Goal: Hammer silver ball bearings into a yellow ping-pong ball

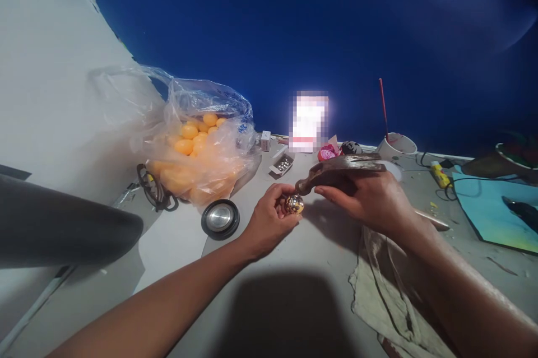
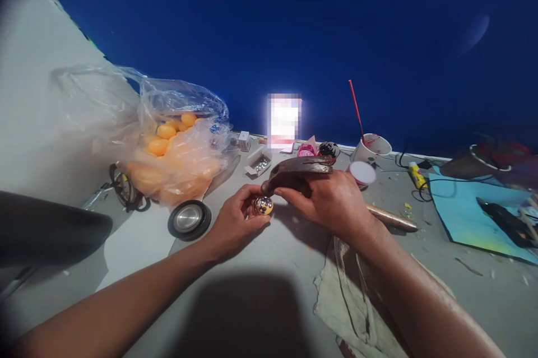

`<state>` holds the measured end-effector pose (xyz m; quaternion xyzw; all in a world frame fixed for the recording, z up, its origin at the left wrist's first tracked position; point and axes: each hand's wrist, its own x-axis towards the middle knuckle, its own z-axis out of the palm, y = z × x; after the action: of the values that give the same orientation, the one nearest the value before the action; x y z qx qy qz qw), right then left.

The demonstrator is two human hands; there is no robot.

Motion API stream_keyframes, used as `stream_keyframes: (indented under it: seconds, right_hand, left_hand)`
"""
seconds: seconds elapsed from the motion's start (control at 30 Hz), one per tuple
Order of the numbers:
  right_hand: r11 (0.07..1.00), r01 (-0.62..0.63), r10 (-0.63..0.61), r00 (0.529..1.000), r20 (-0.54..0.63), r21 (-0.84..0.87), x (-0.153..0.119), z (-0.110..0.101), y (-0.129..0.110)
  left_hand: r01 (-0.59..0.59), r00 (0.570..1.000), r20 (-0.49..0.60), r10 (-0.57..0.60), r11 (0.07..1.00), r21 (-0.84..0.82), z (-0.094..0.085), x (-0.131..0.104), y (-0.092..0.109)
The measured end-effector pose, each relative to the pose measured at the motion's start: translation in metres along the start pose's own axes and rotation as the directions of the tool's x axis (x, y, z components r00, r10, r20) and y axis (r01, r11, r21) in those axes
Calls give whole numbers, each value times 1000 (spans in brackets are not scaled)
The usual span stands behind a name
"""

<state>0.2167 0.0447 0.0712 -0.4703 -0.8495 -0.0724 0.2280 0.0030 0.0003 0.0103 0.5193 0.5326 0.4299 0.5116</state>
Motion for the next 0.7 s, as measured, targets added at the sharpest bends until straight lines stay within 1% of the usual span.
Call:
stream_keyframes:
  seconds: [0.1,0.2,0.3,0.37,0.43,0.53,0.6,0.7]
  right_hand:
    - [999,52,-52,999,2,-17,0,1,-4]
    - [996,87,-87,996,-34,1,0,1,-6]
    - [998,45,-43,998,-37,50,0,0,-5]
    - [998,29,-29,1000,4,52,0,1,-4]
    - [999,44,-45,998,34,23,0,2,-4]
    - [999,50,-50,999,1,-8,-1,2,-5]
    - [1000,25,-24,1000,-14,17,-1,2,-5]
    - [999,1,-3,1000,27,50,1,0,-5]
  left_hand:
    - [13,1000,22,-12,999,-39,0,1,-2]
    - [1,999,42,1,998,-57,0,2,-4]
    - [-2,999,50,5,998,-71,0,2,-4]
    - [2,998,59,3,996,-89,-1,2,-5]
    - [2,997,74,5,995,-99,-3,2,-5]
    - [-9,994,107,21,994,-112,-4,1,-7]
    - [-17,992,120,32,992,-124,-4,1,-8]
    - [-14,992,123,32,989,-147,-4,1,-8]
